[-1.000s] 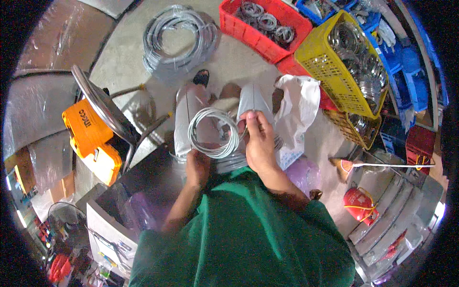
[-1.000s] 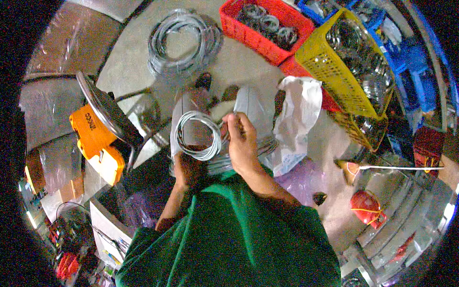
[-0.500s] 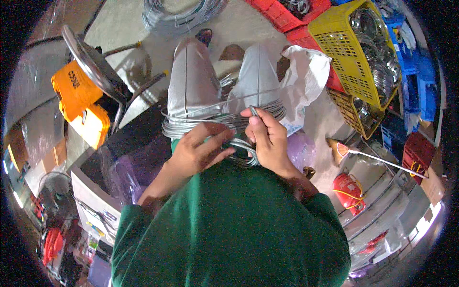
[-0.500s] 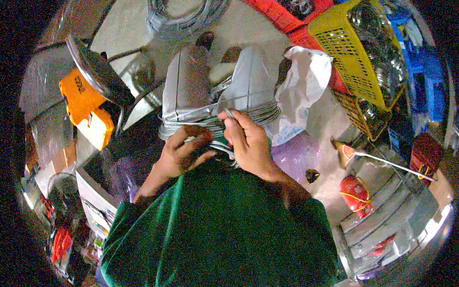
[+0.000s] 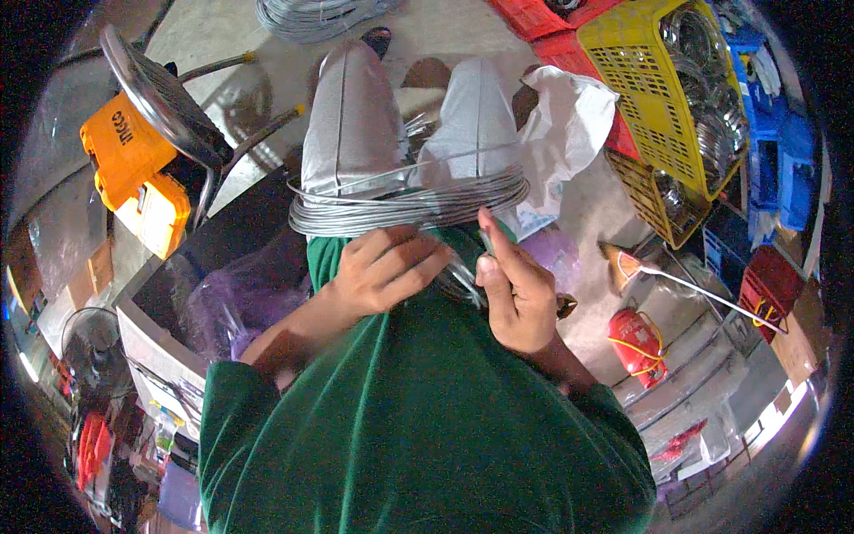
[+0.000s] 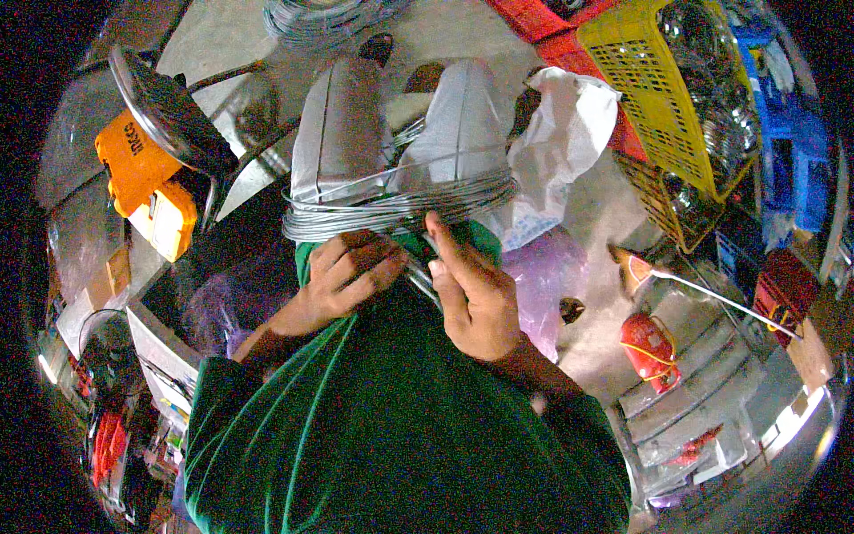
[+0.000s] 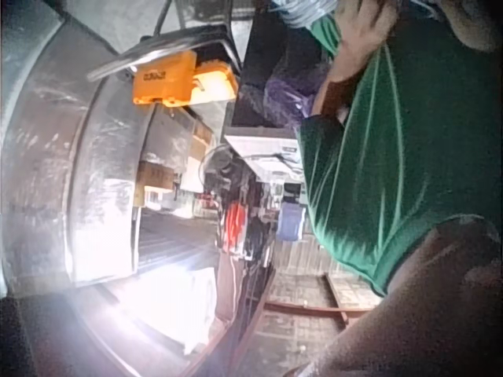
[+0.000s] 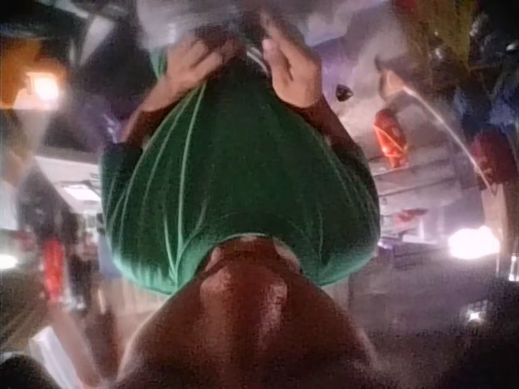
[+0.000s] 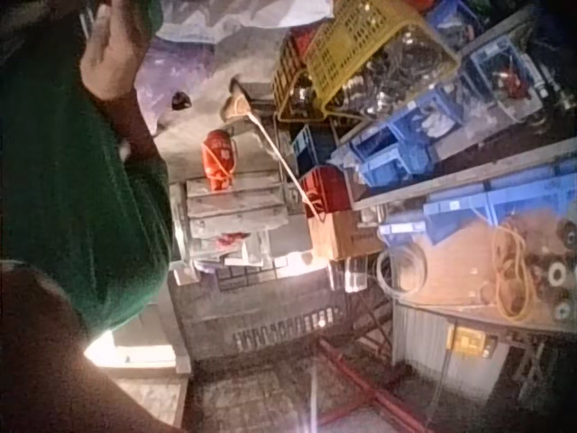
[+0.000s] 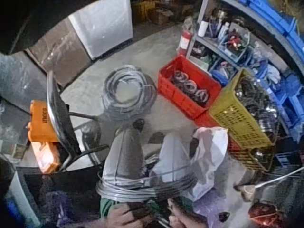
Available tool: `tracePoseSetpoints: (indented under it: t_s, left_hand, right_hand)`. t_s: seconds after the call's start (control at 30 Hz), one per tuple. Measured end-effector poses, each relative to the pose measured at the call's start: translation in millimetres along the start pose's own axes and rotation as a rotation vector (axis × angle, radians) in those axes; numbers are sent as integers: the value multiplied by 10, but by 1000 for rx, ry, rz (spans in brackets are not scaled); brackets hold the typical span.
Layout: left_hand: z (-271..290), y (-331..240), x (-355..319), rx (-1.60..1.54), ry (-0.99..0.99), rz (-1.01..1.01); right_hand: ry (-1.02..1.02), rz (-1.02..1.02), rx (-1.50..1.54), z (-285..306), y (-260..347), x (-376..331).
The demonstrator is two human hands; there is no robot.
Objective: The person sits on the floor and coils a length of silver wire into a neat bundle by hand. They repeatedly wrap the wire around their fingers and hands to form loops, then secure the bundle with a small twist tie.
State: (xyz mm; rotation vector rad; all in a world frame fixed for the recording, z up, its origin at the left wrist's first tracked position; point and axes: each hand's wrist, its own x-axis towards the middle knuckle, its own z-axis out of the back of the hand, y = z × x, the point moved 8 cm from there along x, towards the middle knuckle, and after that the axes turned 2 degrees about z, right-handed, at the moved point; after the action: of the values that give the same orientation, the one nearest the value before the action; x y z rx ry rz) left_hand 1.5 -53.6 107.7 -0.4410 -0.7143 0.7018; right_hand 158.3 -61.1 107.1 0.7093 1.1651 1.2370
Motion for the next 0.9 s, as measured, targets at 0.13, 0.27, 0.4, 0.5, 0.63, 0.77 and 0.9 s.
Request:
tracePoseSetpoints:
  t_s: [0.13, 0.27, 0.4, 0.5, 0.63, 0.77, 0.9]
  left_hand:
    - [-160, 2, 114, -45, 91, 49]
    - [-268, -61, 187, -45, 198, 80]
    - [-281, -113, 218, -16, 230, 94]
    - [-260, -87, 224, -105, 197, 135]
    - [-276, -66, 222, -198, 193, 118]
    - [-307, -37, 226, -263, 195, 129]
    - [-331, -5, 243, -315, 170, 160]
  right_hand:
    - [-121, -182, 249, 115, -175, -149]
    - [-48, -213, 133, 149, -168, -278]
    - [-125, -161, 27, 228, -99, -322]
    - [-132, -173, -6, 224, -99, -328]
    - [-102, -142, 51, 201, -92, -321]
    - [-82, -144, 124, 200, -112, -319]
    - [-121, -254, 283, 178, -191, -342]
